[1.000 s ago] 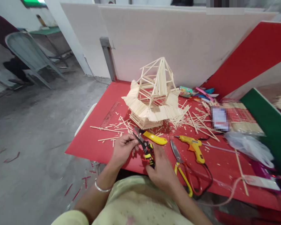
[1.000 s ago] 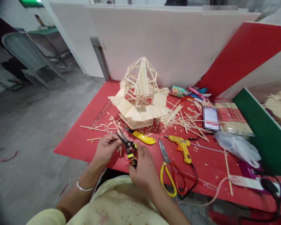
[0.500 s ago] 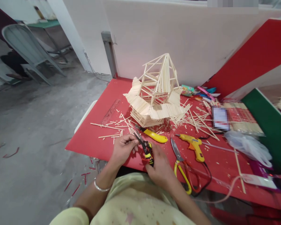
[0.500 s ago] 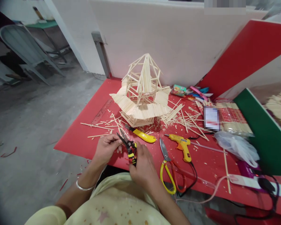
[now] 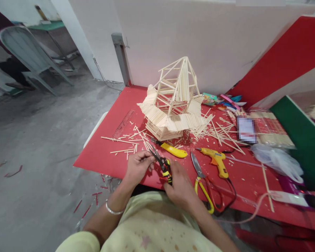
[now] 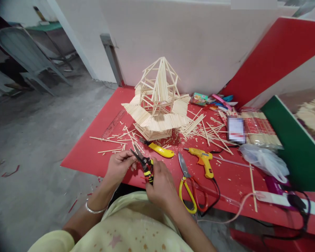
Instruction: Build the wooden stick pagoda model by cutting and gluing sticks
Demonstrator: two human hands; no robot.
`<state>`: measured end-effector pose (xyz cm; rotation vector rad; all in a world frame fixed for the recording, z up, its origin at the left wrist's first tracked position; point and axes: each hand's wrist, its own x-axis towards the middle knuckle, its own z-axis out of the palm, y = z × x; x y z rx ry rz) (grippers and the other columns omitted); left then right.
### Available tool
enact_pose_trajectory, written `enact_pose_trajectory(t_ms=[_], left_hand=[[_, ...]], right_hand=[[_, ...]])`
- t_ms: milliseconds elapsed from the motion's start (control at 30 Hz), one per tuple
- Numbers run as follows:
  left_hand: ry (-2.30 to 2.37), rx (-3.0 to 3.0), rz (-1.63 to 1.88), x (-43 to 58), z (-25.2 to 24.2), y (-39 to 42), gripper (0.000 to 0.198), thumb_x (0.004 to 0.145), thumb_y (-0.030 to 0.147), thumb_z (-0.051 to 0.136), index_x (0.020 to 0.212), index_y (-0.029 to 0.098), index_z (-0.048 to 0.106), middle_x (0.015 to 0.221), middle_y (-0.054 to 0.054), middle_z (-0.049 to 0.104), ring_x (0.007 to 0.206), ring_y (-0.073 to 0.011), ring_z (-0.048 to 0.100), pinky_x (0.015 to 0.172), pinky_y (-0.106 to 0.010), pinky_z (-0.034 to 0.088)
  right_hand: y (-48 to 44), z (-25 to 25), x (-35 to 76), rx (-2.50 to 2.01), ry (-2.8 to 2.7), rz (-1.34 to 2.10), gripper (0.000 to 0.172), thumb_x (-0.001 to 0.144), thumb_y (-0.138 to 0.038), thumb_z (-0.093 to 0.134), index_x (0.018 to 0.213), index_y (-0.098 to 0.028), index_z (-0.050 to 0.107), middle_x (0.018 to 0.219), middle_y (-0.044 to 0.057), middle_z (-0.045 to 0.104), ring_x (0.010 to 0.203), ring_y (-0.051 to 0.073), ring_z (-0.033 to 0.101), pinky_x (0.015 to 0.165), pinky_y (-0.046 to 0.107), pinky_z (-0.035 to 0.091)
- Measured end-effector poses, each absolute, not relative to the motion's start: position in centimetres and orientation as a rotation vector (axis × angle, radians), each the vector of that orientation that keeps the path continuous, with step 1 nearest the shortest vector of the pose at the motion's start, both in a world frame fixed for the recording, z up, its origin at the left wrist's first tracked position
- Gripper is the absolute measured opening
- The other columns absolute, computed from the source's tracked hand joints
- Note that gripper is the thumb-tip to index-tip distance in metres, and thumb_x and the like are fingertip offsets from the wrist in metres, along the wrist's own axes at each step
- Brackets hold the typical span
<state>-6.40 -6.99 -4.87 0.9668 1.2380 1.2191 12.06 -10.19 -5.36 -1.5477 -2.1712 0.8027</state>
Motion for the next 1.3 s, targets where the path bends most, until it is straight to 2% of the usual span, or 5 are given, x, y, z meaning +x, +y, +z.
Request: enact_pose_trajectory(t_ms=[300,533,933,1100,1300], left_hand=[[1.214,1.026,1.154,-7.1,-5.1,-7.1,0.019,0.078,0.028,0.070,0.067,0.014,0.065,0.049,0.000,0.061,0.041,-0.0092,0.054,0.045,-0.020,0.045],[1.108,0.808,1.188,-6.2,-6.0,-7.1,0.023,0.072,0.033,0.078,0.073,0.014,0.066,0.051,0.001,0.060,0.040,-0.0072,0.051,0.040,-0.018,0.043],[0.985,0.663,1.247,-5.5,-5.0,-6.5,0.027,0.078,0.037,0.075,0.086,0.015,0.061,0.065,0.001,0.066,0.043,-0.0064,0.054,0.040,-0.017,0.045],[0.989,0.627,1.220,-4.8,-5.0,-6.3,0.031,0.074,0.036,0.079,0.082,0.015,0.058,0.066,0.001,0.066,0.045,-0.0064,0.055,0.038,-0.015,0.043],[0.927,0.680,1.101,-2.8,-7.2,-6.2,0.030,0.080,0.040,0.073,0.088,0.016,0.057,0.073,-0.001,0.068,0.049,-0.0083,0.058,0.041,-0.017,0.045]], right_hand=[[-10.2,-4.5,12.0,-1.593,-2.229,0.838,0.067,0.075,-0.015,0.050,0.140,-0.010,0.034,0.123,0.018,0.055,0.119,0.029,0.050,0.099,0.045,0.042],[-10.8,-4.7,11.4,-1.672,-2.090,0.891,0.042,0.077,-0.016,0.051,0.119,-0.015,0.049,0.097,0.010,0.066,0.089,0.024,0.062,0.078,0.033,0.046],[-8.3,-6.2,11.0,-1.807,-2.186,0.240,0.069,0.085,-0.054,0.057,0.139,-0.014,0.044,0.130,0.020,0.051,0.118,0.035,0.047,0.098,0.050,0.040],[-11.5,-7.3,16.9,-1.866,-2.162,0.281,0.042,0.092,-0.034,0.048,0.132,-0.024,0.051,0.119,0.012,0.058,0.110,0.028,0.054,0.095,0.044,0.043],[-16.5,-5.1,21.8,-2.267,-2.187,0.107,0.049,0.083,-0.023,0.053,0.132,-0.020,0.050,0.113,0.015,0.057,0.098,0.030,0.058,0.078,0.039,0.048]])
